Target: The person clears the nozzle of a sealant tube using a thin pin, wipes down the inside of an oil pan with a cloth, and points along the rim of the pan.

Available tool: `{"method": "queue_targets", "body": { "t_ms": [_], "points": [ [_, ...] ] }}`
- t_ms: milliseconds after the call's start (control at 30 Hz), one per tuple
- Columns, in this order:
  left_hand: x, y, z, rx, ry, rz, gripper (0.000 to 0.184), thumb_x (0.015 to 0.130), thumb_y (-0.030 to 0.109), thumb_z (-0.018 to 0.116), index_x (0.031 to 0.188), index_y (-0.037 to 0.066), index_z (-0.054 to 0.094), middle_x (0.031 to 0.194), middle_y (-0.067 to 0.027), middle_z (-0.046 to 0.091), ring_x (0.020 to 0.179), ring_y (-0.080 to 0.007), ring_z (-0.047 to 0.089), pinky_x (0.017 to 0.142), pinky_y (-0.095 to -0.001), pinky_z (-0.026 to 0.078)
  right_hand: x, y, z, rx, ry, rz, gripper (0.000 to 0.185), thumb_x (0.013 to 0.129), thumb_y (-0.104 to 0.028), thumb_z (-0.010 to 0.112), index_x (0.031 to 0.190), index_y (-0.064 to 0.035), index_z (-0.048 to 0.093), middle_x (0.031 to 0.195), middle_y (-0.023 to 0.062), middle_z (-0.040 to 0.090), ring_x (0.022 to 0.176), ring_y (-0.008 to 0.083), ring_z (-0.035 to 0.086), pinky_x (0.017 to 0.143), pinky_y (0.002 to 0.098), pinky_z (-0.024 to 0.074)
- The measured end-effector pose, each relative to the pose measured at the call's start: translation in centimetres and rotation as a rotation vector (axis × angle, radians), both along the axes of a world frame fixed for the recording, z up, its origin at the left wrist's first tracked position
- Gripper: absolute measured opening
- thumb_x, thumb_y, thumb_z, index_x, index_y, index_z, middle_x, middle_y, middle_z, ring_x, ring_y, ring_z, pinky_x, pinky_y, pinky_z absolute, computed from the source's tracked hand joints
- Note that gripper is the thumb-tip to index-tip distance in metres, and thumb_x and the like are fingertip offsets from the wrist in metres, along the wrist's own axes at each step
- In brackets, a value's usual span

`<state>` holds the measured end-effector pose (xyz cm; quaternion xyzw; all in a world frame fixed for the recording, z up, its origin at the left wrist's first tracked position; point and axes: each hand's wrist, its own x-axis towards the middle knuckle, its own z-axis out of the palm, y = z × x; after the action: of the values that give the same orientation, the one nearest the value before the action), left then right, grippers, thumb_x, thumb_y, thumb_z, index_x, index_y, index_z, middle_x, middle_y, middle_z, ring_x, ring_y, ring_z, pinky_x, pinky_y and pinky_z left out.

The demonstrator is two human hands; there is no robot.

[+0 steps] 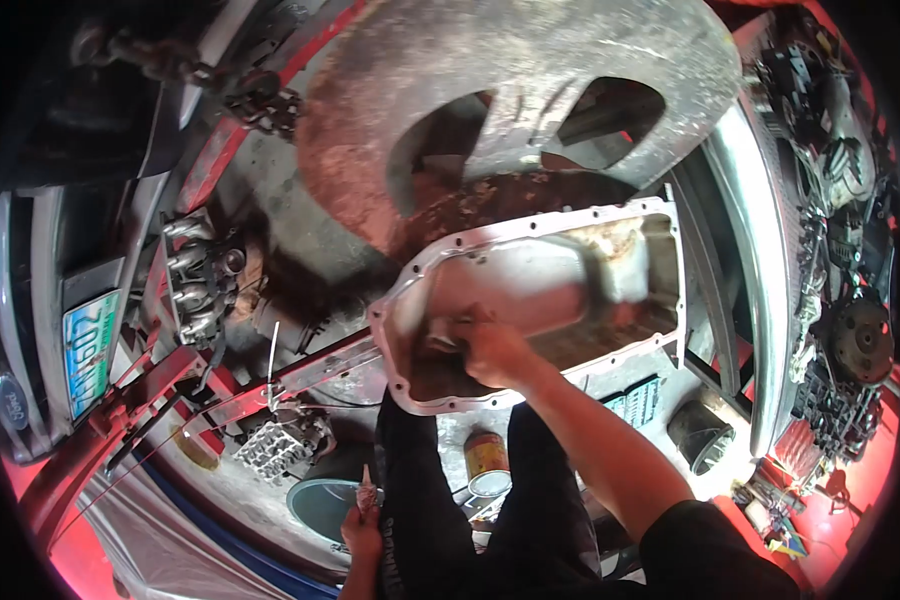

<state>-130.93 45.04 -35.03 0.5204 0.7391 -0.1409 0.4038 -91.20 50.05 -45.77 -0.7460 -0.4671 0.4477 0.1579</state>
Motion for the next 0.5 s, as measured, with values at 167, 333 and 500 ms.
{"method": "queue_targets", "body": {
  "t_ms": [167, 333, 500],
  "points": [
    [-0.1, -1.1, -1.0, 0.028, -0.026, -0.008, 0.019, 0.082, 0.016, 0.068, 0.09, -0.001, 0.066, 0.075, -0.0131, 0.067, 0.069, -0.0193, 0.061, 0.065, -0.0376, 0.046, 0.0, -1.2, -2.5, 0.321, 0.152, 0.186, 0.028, 0.077, -0.007, 0.058, 0.103, -0.0108, 0.067, 0.091, 0.0131, 0.063, 0.085, 0.0334, 0.061, 0.078, 0.0417, 0.0509],
    [-0.4, -0.9, -0.4, -0.047, 0.063, -0.065, 0.019, 0.082, 0.016, 0.069, 0.085, -0.002, 0.064, 0.071, -0.0127, 0.063, 0.066, -0.0162, 0.054, 0.062, -0.0378, 0.043, 11.1, -5.1, -0.4, -0.4, -0.208, 0.512, 0.011, 0.077, -0.008, 0.061, 0.08, -0.0095, 0.071, 0.081, 0.0078, 0.066, 0.074, 0.0278, 0.063, 0.065, 0.0385, 0.0536],
    [-1.6, -1.8, -1.7, 0.06, -0.098, -0.051, 0.024, 0.084, 0.018, 0.068, 0.078, -0.004, 0.06, 0.064, -0.0124, 0.057, 0.062, -0.0152, 0.048, 0.056, -0.0378, 0.039, 12.1, -6.0, -0.1, -0.173, -0.424, 0.33, 0.027, 0.083, -0.015, 0.055, 0.107, -0.0158, 0.067, 0.137, 0.016, 0.045, 0.126, 0.034, 0.044, 0.101, 0.0402, 0.0415]
  ]
}}
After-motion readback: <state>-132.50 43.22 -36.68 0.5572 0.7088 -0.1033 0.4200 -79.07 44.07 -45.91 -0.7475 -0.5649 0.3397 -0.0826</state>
